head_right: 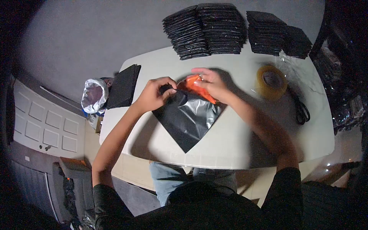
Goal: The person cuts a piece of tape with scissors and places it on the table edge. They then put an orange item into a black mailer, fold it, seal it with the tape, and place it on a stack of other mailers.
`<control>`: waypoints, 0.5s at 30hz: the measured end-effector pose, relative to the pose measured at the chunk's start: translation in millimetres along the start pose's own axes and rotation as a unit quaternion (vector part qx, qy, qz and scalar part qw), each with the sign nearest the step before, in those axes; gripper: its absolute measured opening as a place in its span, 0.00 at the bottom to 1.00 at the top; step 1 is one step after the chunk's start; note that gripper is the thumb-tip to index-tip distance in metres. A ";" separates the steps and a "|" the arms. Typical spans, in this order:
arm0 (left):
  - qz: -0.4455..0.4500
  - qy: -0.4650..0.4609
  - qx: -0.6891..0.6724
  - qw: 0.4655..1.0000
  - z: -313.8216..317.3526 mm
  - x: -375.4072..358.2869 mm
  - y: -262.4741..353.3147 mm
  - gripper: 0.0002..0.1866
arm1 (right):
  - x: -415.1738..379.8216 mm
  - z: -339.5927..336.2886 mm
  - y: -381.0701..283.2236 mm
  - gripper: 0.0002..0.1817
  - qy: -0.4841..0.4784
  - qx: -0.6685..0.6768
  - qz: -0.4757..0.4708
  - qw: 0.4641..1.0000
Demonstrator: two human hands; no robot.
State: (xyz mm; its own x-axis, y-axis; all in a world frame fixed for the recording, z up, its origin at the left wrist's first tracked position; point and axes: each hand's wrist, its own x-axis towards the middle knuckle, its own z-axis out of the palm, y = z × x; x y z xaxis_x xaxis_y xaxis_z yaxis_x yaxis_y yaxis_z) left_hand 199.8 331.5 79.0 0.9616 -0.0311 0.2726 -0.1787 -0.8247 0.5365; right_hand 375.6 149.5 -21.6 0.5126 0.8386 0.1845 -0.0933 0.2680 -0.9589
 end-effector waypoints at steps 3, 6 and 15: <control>0.035 0.039 -0.011 0.999 3.2 7.4 4.3 0.07 | -8.7 19.6 -4.5 0.19 -0.002 -0.061 0.041 0.997; 0.038 0.039 -0.009 0.998 2.7 12.7 11.0 0.06 | -13.7 24.3 -12.7 0.13 -0.112 -0.090 0.111 0.983; 0.045 0.060 0.126 0.989 1.8 -3.2 39.0 0.24 | -13.3 2.6 -36.3 0.09 -0.174 -0.454 0.115 0.866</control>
State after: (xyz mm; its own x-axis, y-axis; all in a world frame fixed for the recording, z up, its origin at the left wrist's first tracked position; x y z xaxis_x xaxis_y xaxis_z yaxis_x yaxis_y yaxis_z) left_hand 190.1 298.4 97.6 0.9103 -0.0556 0.4103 -0.1900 -0.9365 0.2946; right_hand 369.9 129.9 11.3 0.2659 0.9551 -0.1310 0.6329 -0.2755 -0.7236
